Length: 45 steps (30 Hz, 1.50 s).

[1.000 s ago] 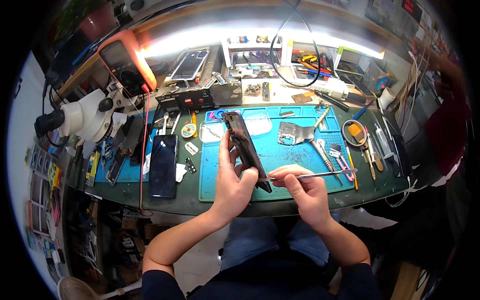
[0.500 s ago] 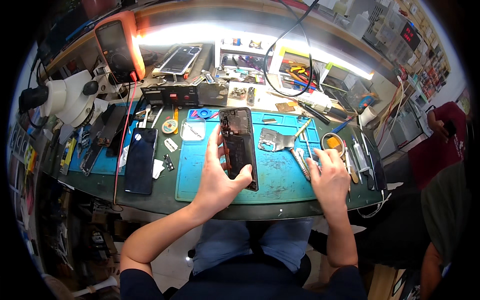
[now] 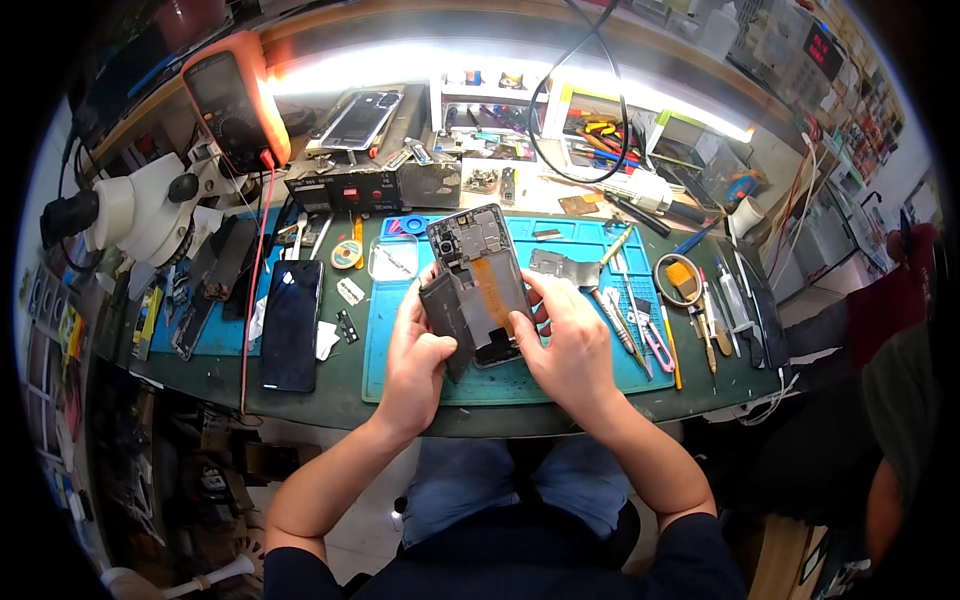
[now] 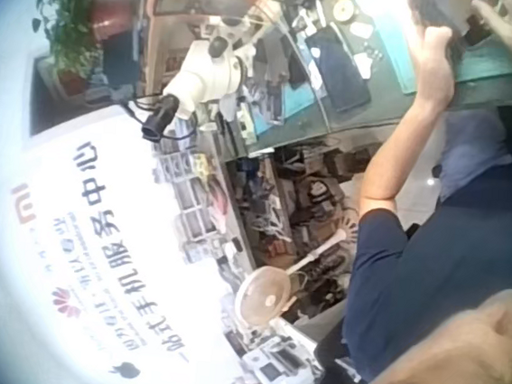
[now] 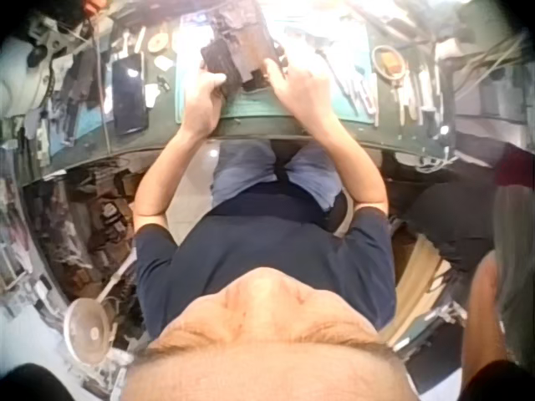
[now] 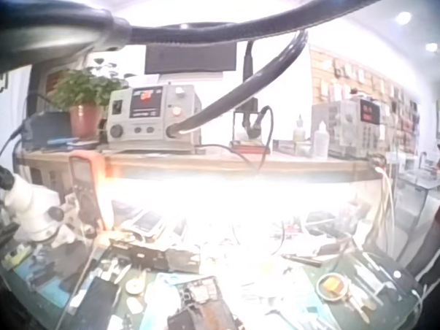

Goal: The person disassembles a smartphone on a workbench, using tweezers and a spudger to remove the back cover, disconnect ribbon cables, and extract the battery. They briefly handle another phone to make a call before returning to the disassembly and reassembly of the first device.

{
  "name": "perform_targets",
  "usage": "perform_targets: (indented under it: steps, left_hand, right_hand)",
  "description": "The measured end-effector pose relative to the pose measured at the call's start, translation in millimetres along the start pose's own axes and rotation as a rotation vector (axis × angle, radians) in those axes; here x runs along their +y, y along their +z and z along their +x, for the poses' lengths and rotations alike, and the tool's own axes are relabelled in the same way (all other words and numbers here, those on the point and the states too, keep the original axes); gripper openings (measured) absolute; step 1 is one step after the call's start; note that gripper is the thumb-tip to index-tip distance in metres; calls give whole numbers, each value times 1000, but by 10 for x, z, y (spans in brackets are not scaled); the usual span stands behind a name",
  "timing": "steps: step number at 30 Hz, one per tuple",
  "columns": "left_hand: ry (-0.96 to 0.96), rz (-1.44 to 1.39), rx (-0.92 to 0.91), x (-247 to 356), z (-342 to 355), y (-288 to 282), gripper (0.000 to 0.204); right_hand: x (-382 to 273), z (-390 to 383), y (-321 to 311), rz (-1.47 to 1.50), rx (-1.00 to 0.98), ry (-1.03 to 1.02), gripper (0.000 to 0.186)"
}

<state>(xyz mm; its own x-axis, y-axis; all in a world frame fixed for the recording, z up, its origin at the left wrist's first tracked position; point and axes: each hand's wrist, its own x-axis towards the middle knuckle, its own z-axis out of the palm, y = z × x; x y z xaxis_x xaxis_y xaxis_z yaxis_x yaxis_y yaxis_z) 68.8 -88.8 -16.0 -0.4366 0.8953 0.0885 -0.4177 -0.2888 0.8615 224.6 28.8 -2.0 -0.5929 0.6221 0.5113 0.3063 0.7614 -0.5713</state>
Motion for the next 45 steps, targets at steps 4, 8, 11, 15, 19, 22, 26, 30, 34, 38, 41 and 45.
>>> perform_targets:
  steps: [4,8,11,15,19,22,26,30,34,38,41,45]
  left_hand:
    - [-77,-139,88,54,-29,109,77]
    - [-130,-366,109,7,-22,87,74]
    - [-90,-455,78,-11,-58,133,73]
    - [-63,-351,21,-64,-97,189,76]
    - [-55,-200,-109,-45,-173,242,85]
    - [-24,-149,-173,-92,-204,237,102]
    - [45,54,-218,-81,-113,275,106]
    - [-19,72,-233,-100,51,357,104]
    - [-122,263,-329,34,279,293,104]
    - [-155,-6,-440,-52,496,438,106]
    - [-128,46,-409,-70,498,474,104]
    - [-165,77,-439,-5,486,565,107]
  right_hand:
    - [39,9,22,-58,31,-76,43]
    - [-24,-1,-4,26,3,4,42]
    - [-40,5,6,-75,115,-105,46]
    - [-294,-93,-95,109,-128,-152,74]
    - [-386,-183,-123,97,-228,-216,94]
    - [-423,-211,-182,93,-195,-207,90]
    - [-377,-266,-190,299,-100,-61,62]
    - [-369,-199,-245,555,-56,182,33]
    - [-204,-165,-288,674,-31,280,30]
    - [-139,-78,-352,764,-77,286,32]
    - [-88,72,-500,571,-201,224,31]
    - [-215,310,-871,169,-477,84,37]
